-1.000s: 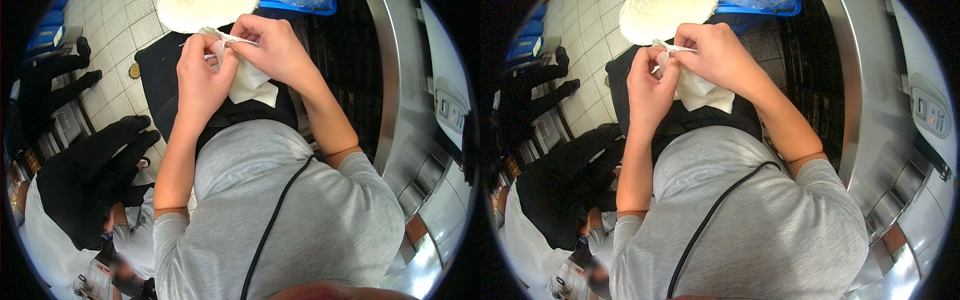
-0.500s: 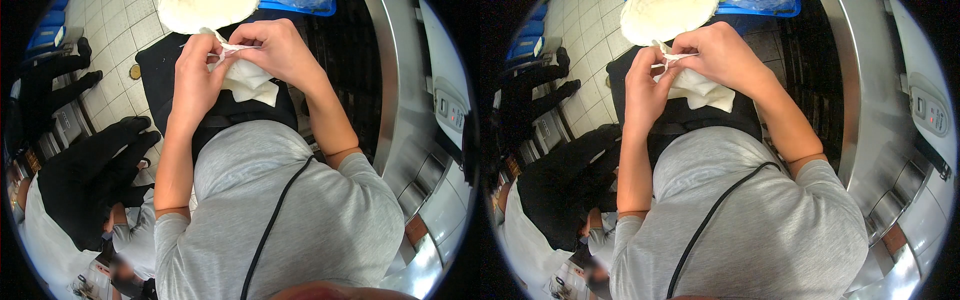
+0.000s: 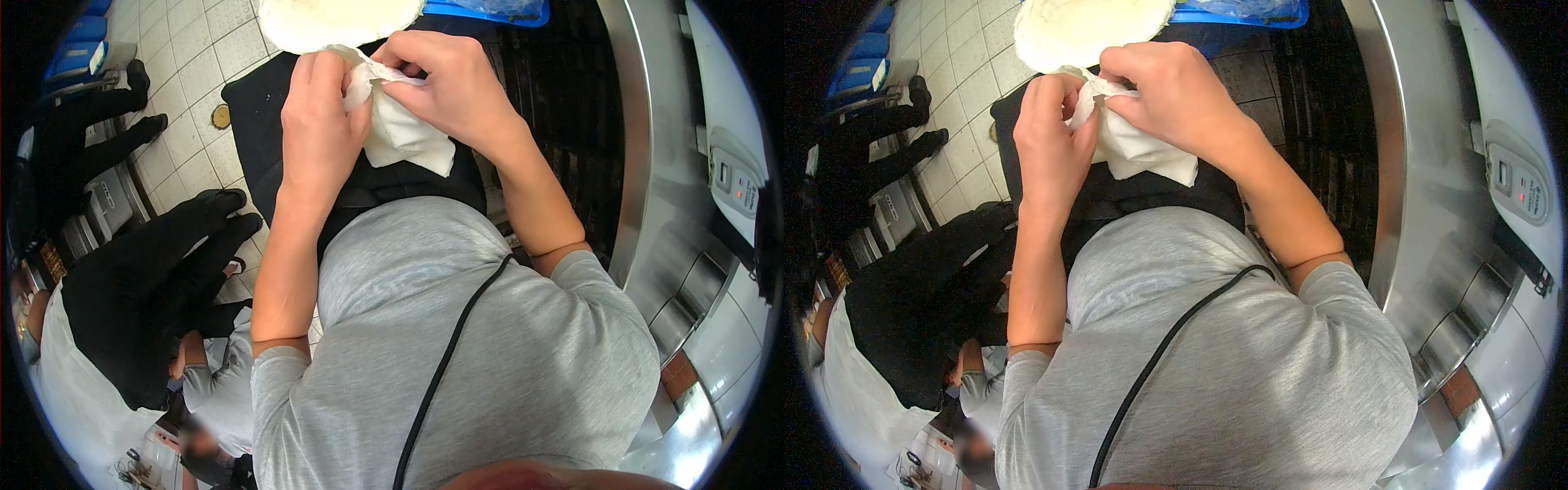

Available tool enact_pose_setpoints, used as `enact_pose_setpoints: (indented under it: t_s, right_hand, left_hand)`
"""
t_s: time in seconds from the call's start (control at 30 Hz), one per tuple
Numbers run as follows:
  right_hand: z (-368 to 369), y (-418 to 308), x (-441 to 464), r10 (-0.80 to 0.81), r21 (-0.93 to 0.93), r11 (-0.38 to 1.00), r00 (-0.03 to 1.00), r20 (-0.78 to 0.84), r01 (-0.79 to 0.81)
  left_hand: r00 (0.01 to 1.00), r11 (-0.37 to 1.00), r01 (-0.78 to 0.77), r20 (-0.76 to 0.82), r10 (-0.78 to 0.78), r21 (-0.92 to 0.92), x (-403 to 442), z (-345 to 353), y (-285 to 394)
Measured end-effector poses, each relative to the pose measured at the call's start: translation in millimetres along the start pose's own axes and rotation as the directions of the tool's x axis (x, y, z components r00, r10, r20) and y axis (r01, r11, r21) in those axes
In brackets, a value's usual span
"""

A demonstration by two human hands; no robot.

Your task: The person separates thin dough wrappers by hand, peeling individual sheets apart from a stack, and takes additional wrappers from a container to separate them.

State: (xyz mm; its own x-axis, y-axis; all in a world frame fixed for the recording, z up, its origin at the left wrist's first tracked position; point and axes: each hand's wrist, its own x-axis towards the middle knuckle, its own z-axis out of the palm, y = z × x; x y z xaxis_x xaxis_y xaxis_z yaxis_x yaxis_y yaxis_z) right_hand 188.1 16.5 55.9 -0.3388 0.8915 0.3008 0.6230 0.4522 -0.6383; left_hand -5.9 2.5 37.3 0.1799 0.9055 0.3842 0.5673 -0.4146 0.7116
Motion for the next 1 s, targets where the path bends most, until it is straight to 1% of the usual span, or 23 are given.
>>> enact_pose_setpoints:
  t_s: [0.03,0.1,0.13,0.17,0.2,0.23,0.27,0.3,0.33,0.37,0.4,0.43,0.5,0.53,0.6,0.67,0.7,0.77,0.8,0.87,0.9,0.97,1.0]
  right_hand:
    - [0.8,-1.4,0.1,-0.001,0.001,1.000,1.000,0.000,0.001]
    - [3.0,-6.6,-0.3,0.095,0.024,0.995,0.995,-0.041,-0.094]
    - [3.0,-7.9,-0.7,0.095,0.025,0.995,0.995,-0.041,-0.094]
    - [2.9,-9.0,-0.8,0.160,0.065,0.986,0.984,-0.082,-0.155]
    - [2.9,-9.7,-0.8,0.226,0.107,0.971,0.967,-0.120,-0.213]
    - [1.1,-10.4,-0.3,0.227,0.107,0.971,0.966,-0.120,-0.215]
    - [-2.4,-11.2,0.9,0.284,0.156,0.951,0.955,-0.088,-0.268]
    - [-4.1,-11.7,1.7,0.336,0.202,0.926,0.940,-0.054,-0.320]
    - [-3.2,-11.2,2.4,0.336,0.203,0.926,0.940,-0.054,-0.319]
    - [-1.4,-10.0,3.5,0.296,0.249,0.931,0.952,-0.082,-0.268]
    - [-0.6,-9.4,4.2,0.256,0.292,0.932,0.960,-0.113,-0.214]
    - [-2.3,-10.9,4.5,0.256,0.292,0.932,0.960,-0.114,-0.214]
    - [-7.4,-15.4,4.8,0.262,0.236,0.934,0.964,0.054,-0.267]
    - [-7.8,-15.3,4.8,0.262,0.236,0.934,0.964,0.054,-0.267]
    - [-8.9,-15.0,5.0,0.234,0.125,0.963,0.971,0.040,-0.237]
    - [-10.5,-17.5,5.1,0.241,0.131,0.960,0.968,0.070,-0.248]
    - [-11.0,-18.2,5.1,0.249,0.135,0.956,0.963,0.098,-0.261]
    - [-12.3,-17.3,5.3,0.218,0.138,0.962,0.967,0.134,-0.236]
    - [-12.7,-16.9,5.2,0.185,0.142,0.968,0.968,0.170,-0.209]
    - [-13.3,-16.2,5.4,0.179,0.126,0.972,0.970,0.163,-0.200]
    - [-12.9,-15.8,5.7,0.172,0.111,0.975,0.972,0.158,-0.191]
    - [-11.6,-16.3,5.3,0.177,0.099,0.976,0.974,0.139,-0.192]
    - [-11.2,-16.5,5.0,0.183,0.088,0.977,0.976,0.121,-0.194]
  left_hand:
    - [1.000,0.999,0.001,0.000,-0.001,0.049,0.3,-0.7,0.5]
    - [0.999,0.999,0.011,-0.032,-0.010,0.050,0.5,-0.5,8.5]
    - [0.998,0.999,0.020,-0.062,-0.017,0.050,0.3,-0.7,11.3]
    - [0.998,0.999,0.020,-0.062,-0.016,0.049,0.0,-2.9,9.8]
    - [0.993,0.995,0.089,-0.079,-0.085,0.044,-0.3,-6.1,6.8]
    - [0.984,0.987,0.158,-0.095,-0.154,0.036,-0.8,-7.9,4.9]
    - [0.984,0.987,0.158,-0.094,-0.154,0.036,-1.2,-8.1,4.5]
    - [0.981,0.985,0.173,-0.086,-0.174,-0.022,-1.7,-8.2,4.0]
    - [0.978,0.979,0.187,-0.077,-0.193,-0.080,-2.1,-8.4,3.7]
    - [0.975,0.970,0.201,-0.068,-0.212,-0.137,-2.2,-8.5,3.7]
    - [0.975,0.970,0.201,-0.068,-0.211,-0.137,-1.9,-9.6,5.3]
    - [0.979,0.973,0.192,-0.041,-0.199,-0.127,-1.4,-11.4,8.5]
    - [0.982,0.976,0.183,-0.013,-0.186,-0.118,-1.8,-11.2,9.1]
    - [0.987,0.981,0.158,-0.020,-0.161,-0.109,-2.9,-9.2,6.6]
    - [0.990,0.986,0.133,-0.029,-0.136,-0.098,-2.5,-7.3,8.9]
    - [0.973,0.953,0.199,-0.073,-0.221,-0.228,0.9,-6.2,17.2]
    - [0.973,0.953,0.200,-0.072,-0.221,-0.228,1.8,-6.2,17.1]
    - [0.927,0.825,0.327,-0.013,-0.375,-0.460,4.1,-5.7,15.7]
    - [0.927,0.825,0.328,-0.012,-0.375,-0.461,4.3,-7.7,13.2]
    - [0.909,0.847,0.417,0.143,-0.392,-0.329,3.9,-15.1,5.5]
    - [0.909,0.847,0.417,0.142,-0.392,-0.329,3.9,-17.4,3.3]
    - [0.918,0.898,0.388,0.169,-0.358,-0.206,4.2,-20.8,1.1]
    - [0.918,0.898,0.388,0.168,-0.358,-0.206,4.4,-21.7,2.4]
